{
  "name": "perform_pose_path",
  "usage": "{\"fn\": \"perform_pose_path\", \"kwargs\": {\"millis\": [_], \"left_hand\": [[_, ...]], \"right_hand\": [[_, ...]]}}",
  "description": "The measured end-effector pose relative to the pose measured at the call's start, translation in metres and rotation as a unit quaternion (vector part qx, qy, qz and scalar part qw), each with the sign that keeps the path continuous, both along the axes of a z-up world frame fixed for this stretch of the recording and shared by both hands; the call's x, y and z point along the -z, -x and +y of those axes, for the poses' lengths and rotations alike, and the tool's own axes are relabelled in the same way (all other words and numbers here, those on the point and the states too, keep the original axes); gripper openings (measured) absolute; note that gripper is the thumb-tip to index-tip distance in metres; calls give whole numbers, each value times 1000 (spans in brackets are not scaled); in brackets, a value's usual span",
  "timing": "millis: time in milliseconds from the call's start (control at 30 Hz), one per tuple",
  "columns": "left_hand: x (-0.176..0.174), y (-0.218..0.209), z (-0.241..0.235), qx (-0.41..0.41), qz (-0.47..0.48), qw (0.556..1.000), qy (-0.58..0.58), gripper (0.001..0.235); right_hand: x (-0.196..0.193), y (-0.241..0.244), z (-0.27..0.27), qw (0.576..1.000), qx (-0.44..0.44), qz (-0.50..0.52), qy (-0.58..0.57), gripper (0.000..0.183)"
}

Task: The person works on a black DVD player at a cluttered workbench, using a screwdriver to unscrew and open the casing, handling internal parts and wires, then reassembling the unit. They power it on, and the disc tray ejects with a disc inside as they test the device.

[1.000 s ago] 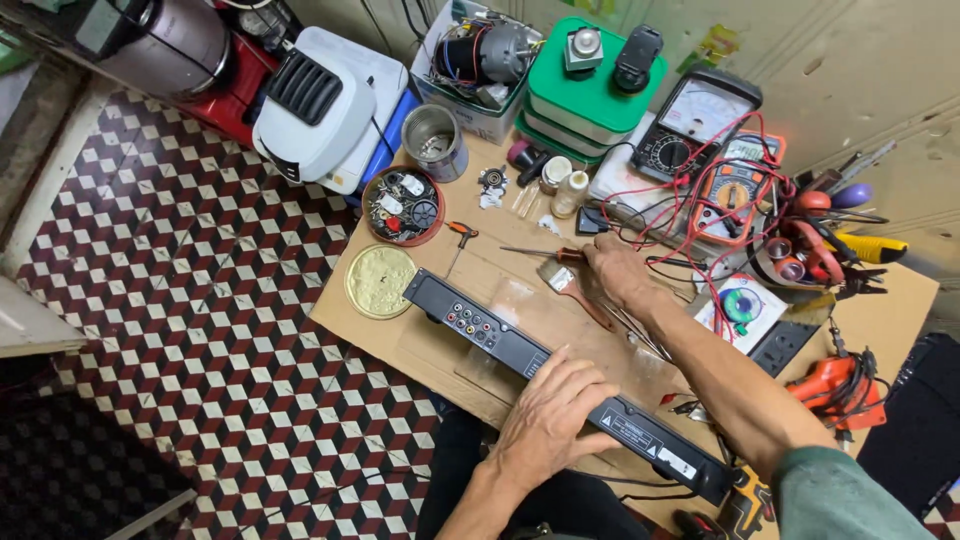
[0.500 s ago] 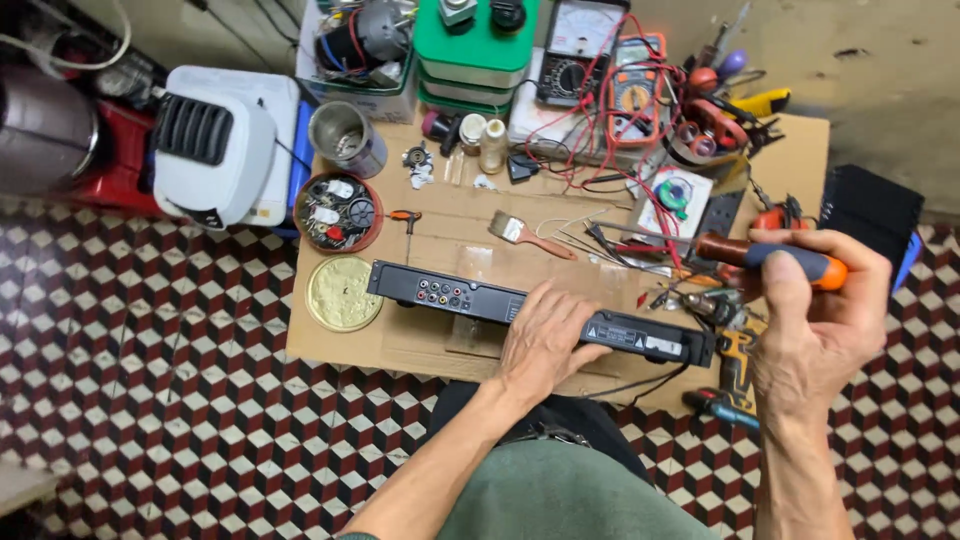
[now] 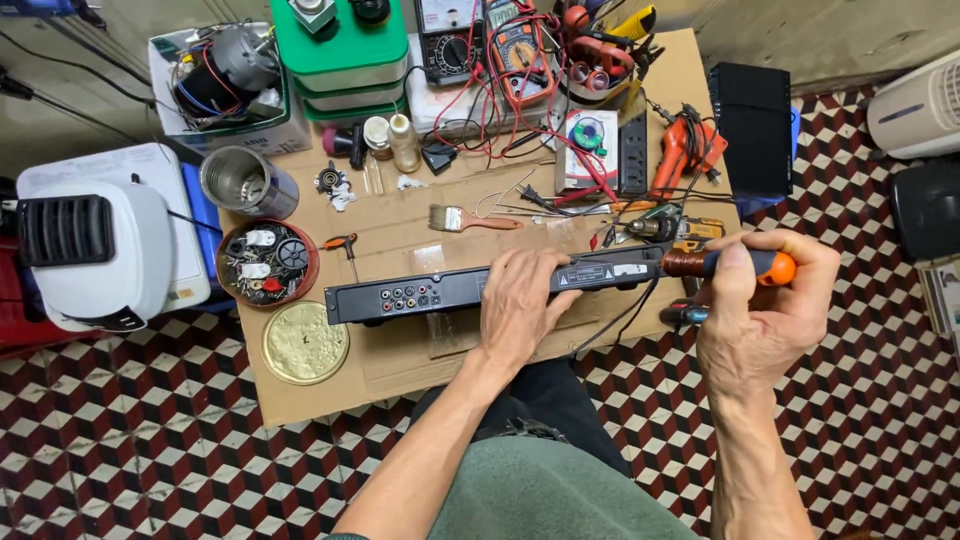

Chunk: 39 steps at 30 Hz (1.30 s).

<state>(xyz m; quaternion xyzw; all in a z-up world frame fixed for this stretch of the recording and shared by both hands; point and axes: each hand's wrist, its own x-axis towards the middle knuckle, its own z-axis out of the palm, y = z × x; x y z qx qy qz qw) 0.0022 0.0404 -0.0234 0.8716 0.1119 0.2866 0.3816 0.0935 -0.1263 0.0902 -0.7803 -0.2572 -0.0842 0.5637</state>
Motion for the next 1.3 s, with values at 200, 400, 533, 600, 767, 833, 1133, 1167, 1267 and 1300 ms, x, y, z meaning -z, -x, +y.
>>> {"fn": "perform_pose_path", "kwargs": {"millis": [200,400,533,600,767,833,1133,1167,1267,1300], "left_hand": [[0,-1,1,4,11,1000,-2,50],[-3,1,1,8,20,1000,-20,49],[-3,1,1,12,19,999,-22,48],[-2,0,1,12,20,999,-23,48],[-1,-1,1,11,20,999,-27,48],[-1,-1,1,8,20,999,-27,48],[1,-1,0,8,18,1000,-17,51],[2,-1,0,5,20,1000,-13,53],[5,0,2,-1,24,1000,-10,57],[5,0,2,-2,24,1000,-9,59]], "right_hand": [[6,-1,2,999,29,17,31,18],[12,-3,2,999,27,16,19,17],[14,-3,5,1000,23,8,10,17],[13,-3,6,999,33,13,16,17],[9,-2,6,998,35,-1,52,16],[6,-1,7,998,29,1,55,16],[-49,-27,31,899,-57,-271,338,32],[-60,-28,36,908,-119,-247,317,38],[-77,-28,47,911,-214,-211,284,45],[-81,-27,50,908,-244,-202,275,43]]}}
